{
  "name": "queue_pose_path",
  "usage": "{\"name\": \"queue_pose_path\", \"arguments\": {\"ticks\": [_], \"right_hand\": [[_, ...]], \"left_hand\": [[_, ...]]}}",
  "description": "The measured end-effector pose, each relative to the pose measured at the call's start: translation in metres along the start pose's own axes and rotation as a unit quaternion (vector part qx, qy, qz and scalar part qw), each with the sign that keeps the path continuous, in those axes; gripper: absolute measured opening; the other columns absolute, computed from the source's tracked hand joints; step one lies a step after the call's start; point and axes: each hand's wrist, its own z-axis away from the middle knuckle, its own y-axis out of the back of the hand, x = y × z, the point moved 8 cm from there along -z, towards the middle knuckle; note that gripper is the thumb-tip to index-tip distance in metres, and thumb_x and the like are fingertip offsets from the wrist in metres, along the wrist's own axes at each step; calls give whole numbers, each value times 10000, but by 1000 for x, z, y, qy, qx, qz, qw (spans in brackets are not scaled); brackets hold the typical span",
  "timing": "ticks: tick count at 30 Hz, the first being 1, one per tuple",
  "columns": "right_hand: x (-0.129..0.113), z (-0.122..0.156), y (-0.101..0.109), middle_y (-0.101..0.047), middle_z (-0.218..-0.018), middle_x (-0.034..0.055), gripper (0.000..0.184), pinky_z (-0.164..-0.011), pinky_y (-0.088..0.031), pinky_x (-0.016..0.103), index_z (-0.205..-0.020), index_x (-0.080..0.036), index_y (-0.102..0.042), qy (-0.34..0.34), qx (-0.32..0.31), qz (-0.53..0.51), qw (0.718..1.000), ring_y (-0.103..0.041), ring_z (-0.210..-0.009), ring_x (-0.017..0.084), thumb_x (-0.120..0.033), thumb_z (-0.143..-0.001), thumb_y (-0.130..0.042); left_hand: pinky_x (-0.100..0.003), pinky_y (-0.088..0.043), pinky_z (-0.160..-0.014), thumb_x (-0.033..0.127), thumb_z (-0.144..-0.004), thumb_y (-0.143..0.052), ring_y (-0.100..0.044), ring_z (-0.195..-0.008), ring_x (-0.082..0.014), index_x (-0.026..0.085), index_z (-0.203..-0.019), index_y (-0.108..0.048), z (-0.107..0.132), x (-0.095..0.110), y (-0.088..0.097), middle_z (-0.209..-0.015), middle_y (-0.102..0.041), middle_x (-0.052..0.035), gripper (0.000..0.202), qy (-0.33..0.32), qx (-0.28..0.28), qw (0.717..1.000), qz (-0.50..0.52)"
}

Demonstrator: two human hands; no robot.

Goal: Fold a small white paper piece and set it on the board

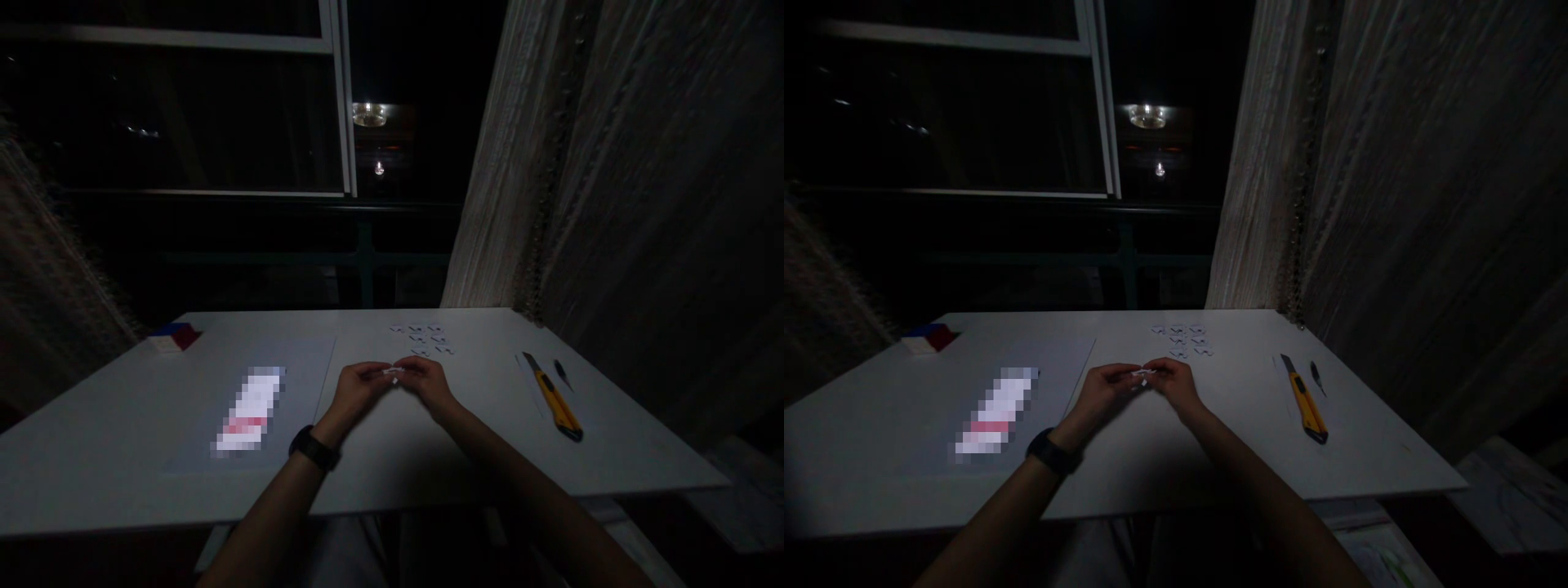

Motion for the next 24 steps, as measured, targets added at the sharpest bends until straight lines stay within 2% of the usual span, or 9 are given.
{"name": "queue_pose_path", "arguments": {"ticks": [4,17,24], "right_hand": [[-1,-1,2,-614,-609,6,228,-535,-421,258,-678,-186,-699,19,-5,17,1000,-537,-565,160,-305,-498,-773],[4,-1,4,-647,-624,28,262,-555,-439,274,-690,-176,-726,-20,2,-1,1000,-564,-579,168,-310,-479,-808],[2,0,3,-663,-647,42,281,-567,-461,280,-686,-170,-727,-25,3,-12,1000,-580,-589,174,-319,-464,-815]], "left_hand": [[-256,-498,-601,339,-550,-803,-648,-659,-181,113,-855,-692,2,4,-4,-722,-701,-79,396,-14,-11,999,-35],[-291,-513,-659,277,-521,-813,-657,-694,-191,114,-818,-662,4,10,-4,-763,-704,-89,372,-8,-30,1000,0],[-286,-515,-680,263,-575,-779,-658,-709,-182,123,-820,-667,1,6,-3,-775,-707,-79,304,-21,-32,999,4]]}}
